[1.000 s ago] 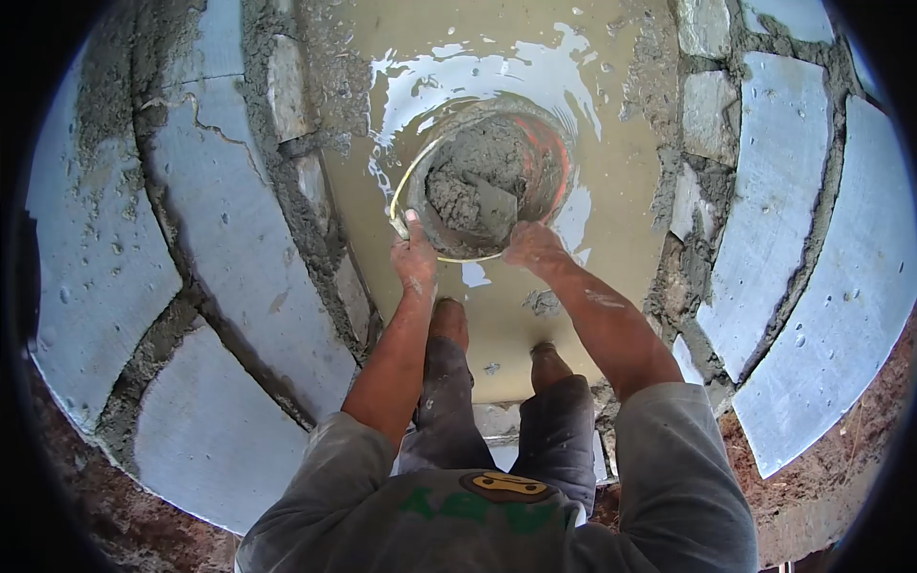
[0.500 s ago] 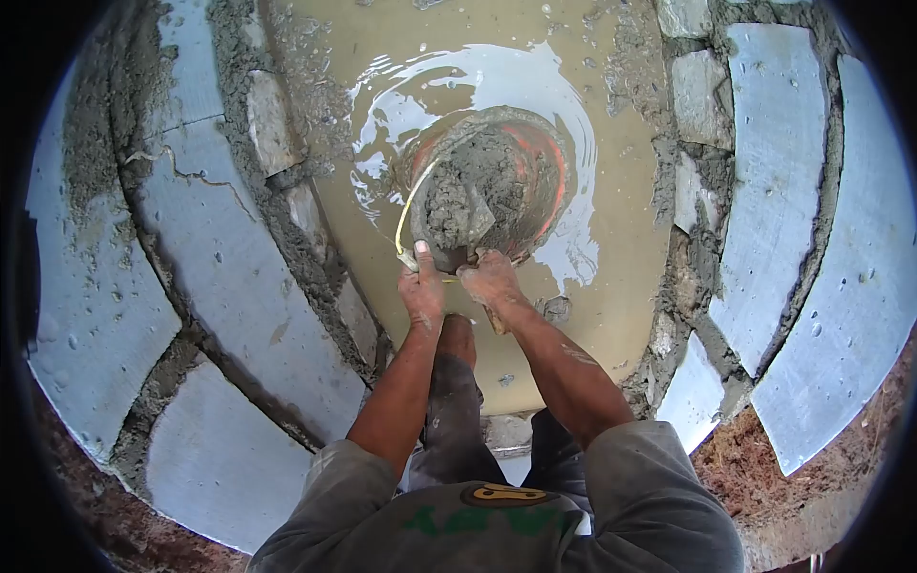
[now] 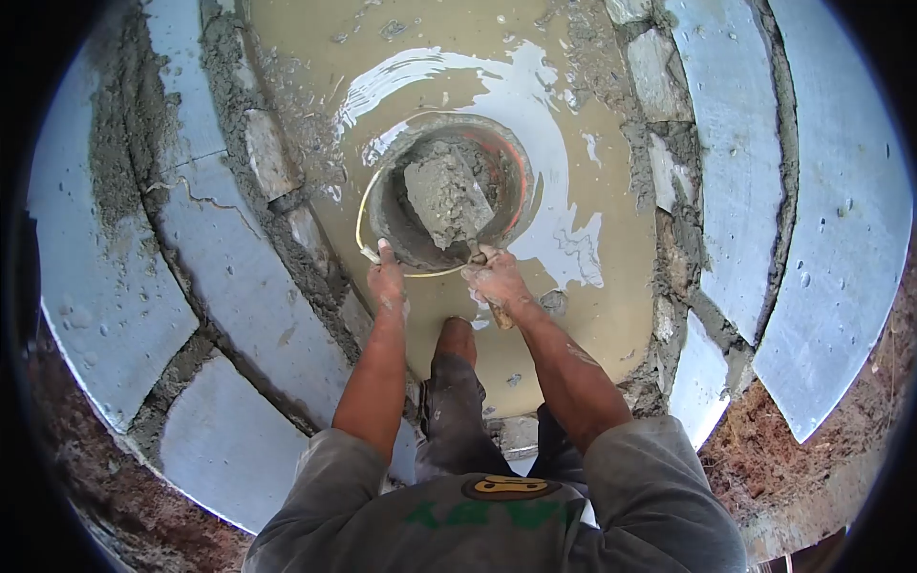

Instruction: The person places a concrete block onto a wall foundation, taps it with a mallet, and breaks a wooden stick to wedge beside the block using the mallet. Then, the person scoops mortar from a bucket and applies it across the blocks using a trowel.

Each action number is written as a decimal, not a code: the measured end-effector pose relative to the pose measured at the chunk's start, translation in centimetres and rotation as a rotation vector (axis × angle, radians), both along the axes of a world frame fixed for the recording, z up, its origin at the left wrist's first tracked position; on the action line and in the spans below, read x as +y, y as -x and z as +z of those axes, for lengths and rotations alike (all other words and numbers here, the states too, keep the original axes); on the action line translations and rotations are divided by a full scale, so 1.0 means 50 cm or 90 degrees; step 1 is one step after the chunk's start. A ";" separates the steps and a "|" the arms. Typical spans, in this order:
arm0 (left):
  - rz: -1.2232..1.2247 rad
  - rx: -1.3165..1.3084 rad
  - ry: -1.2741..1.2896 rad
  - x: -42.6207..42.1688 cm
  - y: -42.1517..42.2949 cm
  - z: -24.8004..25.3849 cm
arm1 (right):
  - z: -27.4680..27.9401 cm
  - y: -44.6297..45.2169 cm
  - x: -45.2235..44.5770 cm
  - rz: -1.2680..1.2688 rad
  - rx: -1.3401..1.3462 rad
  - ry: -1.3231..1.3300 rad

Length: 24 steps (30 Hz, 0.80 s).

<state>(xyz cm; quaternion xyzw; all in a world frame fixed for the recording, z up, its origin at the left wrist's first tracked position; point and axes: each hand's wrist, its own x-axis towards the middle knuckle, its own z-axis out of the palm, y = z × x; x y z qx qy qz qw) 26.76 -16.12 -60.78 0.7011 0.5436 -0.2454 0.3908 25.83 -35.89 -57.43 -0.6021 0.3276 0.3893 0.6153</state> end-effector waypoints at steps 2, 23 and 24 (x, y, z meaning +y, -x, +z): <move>-0.052 -0.112 -0.087 0.022 0.020 -0.009 | 0.018 -0.010 -0.024 0.020 0.012 -0.030; -0.065 0.310 0.754 -0.923 0.515 0.375 | 0.719 0.853 -0.686 -0.012 0.113 0.606; -0.035 0.333 0.758 -0.986 0.554 0.388 | 0.739 0.870 -0.723 0.000 0.168 0.643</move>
